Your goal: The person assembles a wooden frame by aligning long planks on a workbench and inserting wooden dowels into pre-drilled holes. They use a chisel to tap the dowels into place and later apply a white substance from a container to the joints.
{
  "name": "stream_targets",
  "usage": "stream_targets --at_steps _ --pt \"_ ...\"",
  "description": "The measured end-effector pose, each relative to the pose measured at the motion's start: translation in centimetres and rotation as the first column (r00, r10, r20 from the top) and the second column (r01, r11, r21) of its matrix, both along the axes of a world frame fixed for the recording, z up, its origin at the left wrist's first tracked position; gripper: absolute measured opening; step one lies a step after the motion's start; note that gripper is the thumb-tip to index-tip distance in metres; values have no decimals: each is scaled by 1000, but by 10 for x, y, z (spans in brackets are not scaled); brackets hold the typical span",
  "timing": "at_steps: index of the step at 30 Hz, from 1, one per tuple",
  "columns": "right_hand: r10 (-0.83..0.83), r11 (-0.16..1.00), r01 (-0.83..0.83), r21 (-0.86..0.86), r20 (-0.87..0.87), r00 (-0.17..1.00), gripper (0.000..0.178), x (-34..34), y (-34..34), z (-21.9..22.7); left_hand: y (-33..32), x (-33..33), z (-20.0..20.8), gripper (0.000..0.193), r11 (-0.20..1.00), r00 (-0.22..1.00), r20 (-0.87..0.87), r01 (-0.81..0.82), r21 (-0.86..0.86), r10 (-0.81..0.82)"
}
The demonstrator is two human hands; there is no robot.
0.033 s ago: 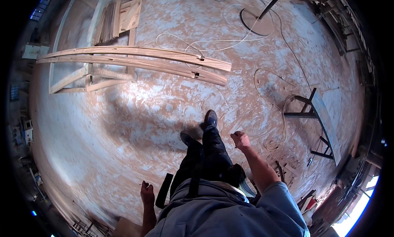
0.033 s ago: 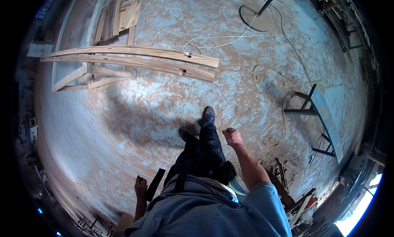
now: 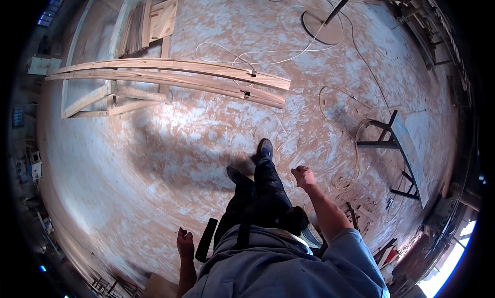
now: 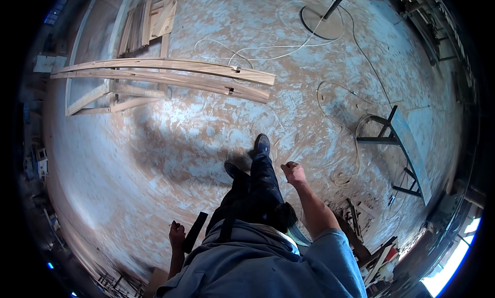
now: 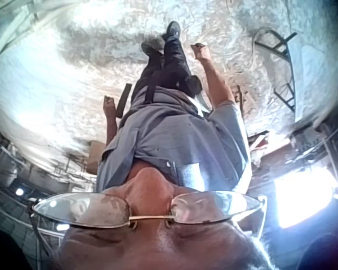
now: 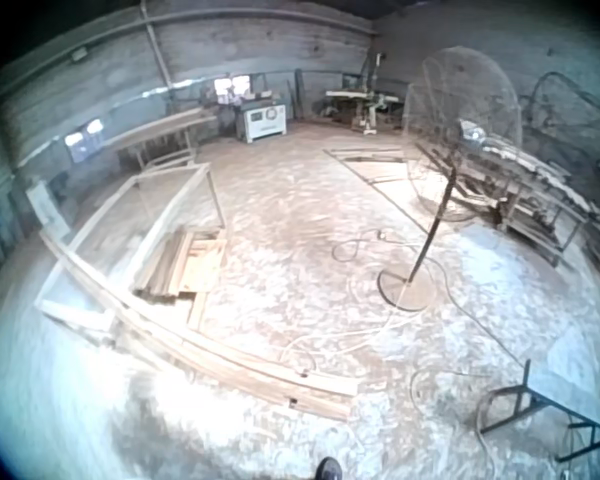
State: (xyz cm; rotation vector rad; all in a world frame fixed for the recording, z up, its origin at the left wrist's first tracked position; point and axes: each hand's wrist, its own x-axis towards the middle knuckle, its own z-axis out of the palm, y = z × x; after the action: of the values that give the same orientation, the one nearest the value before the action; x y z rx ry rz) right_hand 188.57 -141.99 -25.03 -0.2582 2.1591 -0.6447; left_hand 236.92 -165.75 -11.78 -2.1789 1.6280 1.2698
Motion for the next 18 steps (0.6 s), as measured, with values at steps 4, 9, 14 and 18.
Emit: stream_targets --at_steps 4,9,14,18 --pt "-183 981 173 87 118 976 34 -3 21 1 -2 -3 3 60 1000 1000 -1 4 8 -4" --pt "-333 940 302 155 244 911 35 -6 13 20 -4 -3 3 60 1000 1000 -7 7 -8 -7" --pt "-472 870 490 56 382 794 33 -4 3 21 -7 -10 3 60 1000 1000 -23 0 -16 0" --pt "-465 857 514 2 432 773 33 -4 -6 19 -9 -10 3 60 1000 1000 -24 7 -30 -7"
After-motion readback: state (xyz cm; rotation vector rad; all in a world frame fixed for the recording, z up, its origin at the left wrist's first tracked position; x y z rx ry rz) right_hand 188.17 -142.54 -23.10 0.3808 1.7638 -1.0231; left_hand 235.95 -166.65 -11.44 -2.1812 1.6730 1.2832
